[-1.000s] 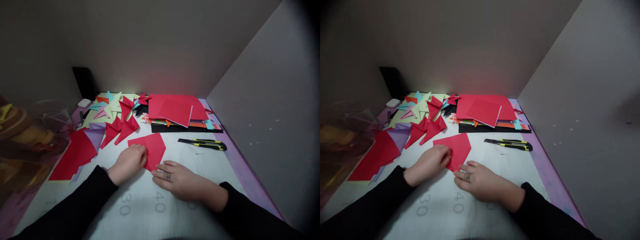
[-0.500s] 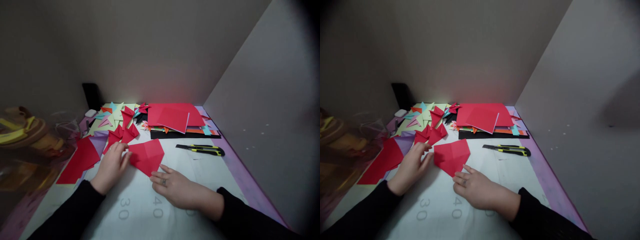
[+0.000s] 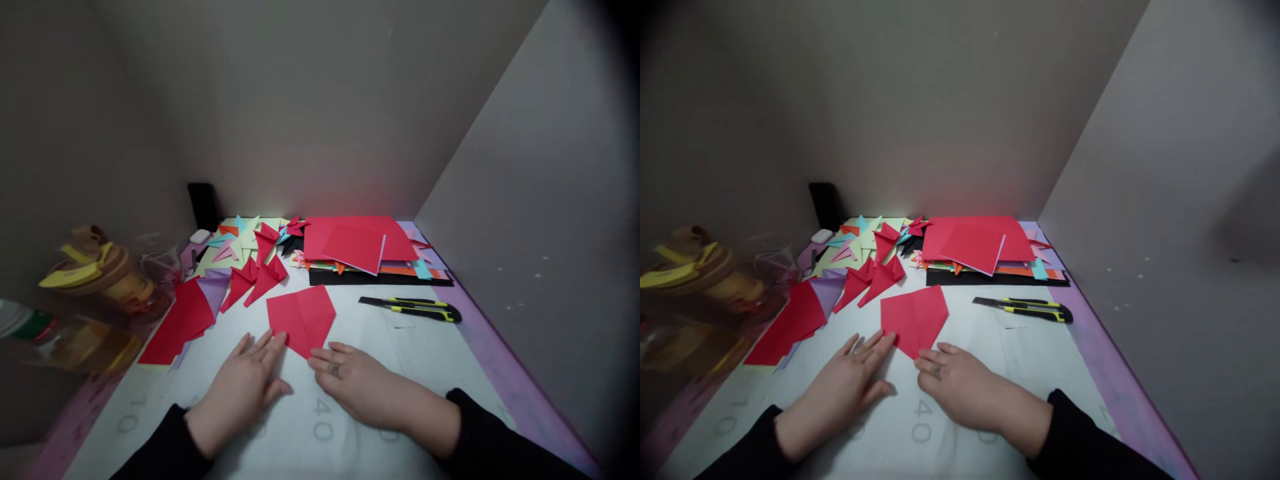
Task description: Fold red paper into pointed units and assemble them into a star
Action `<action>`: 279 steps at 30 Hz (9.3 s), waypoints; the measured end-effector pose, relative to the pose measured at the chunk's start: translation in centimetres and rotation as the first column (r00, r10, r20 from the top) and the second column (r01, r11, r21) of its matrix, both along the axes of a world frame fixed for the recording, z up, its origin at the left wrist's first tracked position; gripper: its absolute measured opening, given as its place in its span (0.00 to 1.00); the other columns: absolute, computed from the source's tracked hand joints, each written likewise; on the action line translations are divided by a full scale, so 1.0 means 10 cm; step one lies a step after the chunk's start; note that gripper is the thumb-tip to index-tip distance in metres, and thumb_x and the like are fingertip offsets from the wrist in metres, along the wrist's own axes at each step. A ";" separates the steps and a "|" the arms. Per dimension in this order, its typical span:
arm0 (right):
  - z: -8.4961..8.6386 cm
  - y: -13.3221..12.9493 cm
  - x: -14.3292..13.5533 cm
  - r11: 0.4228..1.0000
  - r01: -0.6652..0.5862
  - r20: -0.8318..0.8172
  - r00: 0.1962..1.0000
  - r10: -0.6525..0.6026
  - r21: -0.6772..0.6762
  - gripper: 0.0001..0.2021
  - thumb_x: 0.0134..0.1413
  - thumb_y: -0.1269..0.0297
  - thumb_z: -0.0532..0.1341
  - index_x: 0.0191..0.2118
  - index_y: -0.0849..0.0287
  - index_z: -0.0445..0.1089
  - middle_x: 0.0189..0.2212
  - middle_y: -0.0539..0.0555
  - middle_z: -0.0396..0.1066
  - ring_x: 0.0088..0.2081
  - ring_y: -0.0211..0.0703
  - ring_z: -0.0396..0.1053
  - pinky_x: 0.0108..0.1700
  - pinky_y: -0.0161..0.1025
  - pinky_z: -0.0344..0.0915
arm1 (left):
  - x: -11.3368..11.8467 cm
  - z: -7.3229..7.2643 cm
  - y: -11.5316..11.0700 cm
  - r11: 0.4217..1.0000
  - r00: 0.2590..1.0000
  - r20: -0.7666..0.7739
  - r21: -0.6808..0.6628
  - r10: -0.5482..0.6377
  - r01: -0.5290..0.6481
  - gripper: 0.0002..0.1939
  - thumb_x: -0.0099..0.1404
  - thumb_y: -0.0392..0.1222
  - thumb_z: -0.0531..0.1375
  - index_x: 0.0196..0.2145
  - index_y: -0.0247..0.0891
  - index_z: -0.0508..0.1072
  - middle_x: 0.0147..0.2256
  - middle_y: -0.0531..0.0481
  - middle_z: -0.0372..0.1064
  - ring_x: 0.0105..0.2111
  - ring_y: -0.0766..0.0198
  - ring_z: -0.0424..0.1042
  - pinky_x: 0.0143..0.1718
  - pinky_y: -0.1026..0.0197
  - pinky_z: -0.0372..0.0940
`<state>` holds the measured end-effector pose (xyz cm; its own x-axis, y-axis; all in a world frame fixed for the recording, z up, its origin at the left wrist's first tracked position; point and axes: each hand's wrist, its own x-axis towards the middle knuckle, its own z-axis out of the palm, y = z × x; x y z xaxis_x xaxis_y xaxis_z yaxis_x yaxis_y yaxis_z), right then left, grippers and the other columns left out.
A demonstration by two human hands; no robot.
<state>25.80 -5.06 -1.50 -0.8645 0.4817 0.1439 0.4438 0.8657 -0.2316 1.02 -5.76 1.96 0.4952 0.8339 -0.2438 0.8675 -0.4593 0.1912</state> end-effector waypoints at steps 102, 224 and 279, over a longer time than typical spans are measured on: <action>-0.07 0.51 0.19 0.991 0.023 -0.277 0.959 -0.059 -0.132 0.10 0.61 0.64 0.58 0.46 0.54 0.73 0.47 0.55 0.75 0.56 0.42 0.66 0.55 0.44 0.62 | -0.05 -0.24 0.11 0.938 0.880 0.337 0.207 -0.334 0.277 0.11 0.61 0.37 0.60 0.42 0.39 0.77 0.44 0.40 0.75 0.49 0.47 0.70 0.53 0.45 0.59; -0.01 0.16 -0.27 0.466 -0.151 -0.472 0.006 -0.882 -0.872 0.14 0.47 0.59 0.67 0.23 0.56 0.62 0.25 0.49 0.68 0.29 0.40 0.64 0.35 0.37 0.60 | 0.07 -0.02 0.14 0.758 0.077 0.854 -0.412 0.515 -0.506 0.16 0.52 0.46 0.66 0.16 0.38 0.66 0.25 0.49 0.71 0.27 0.62 0.70 0.29 0.64 0.65; 0.16 0.06 -0.29 0.374 -0.007 -0.371 0.143 -0.918 -0.928 0.15 0.39 0.64 0.69 0.33 0.55 0.65 0.18 0.43 0.62 0.20 0.33 0.59 0.25 0.32 0.58 | 0.08 -0.05 0.17 0.741 -0.044 0.774 -0.620 0.632 -0.257 0.18 0.52 0.41 0.67 0.23 0.39 0.57 0.25 0.54 0.70 0.24 0.68 0.66 0.28 0.66 0.61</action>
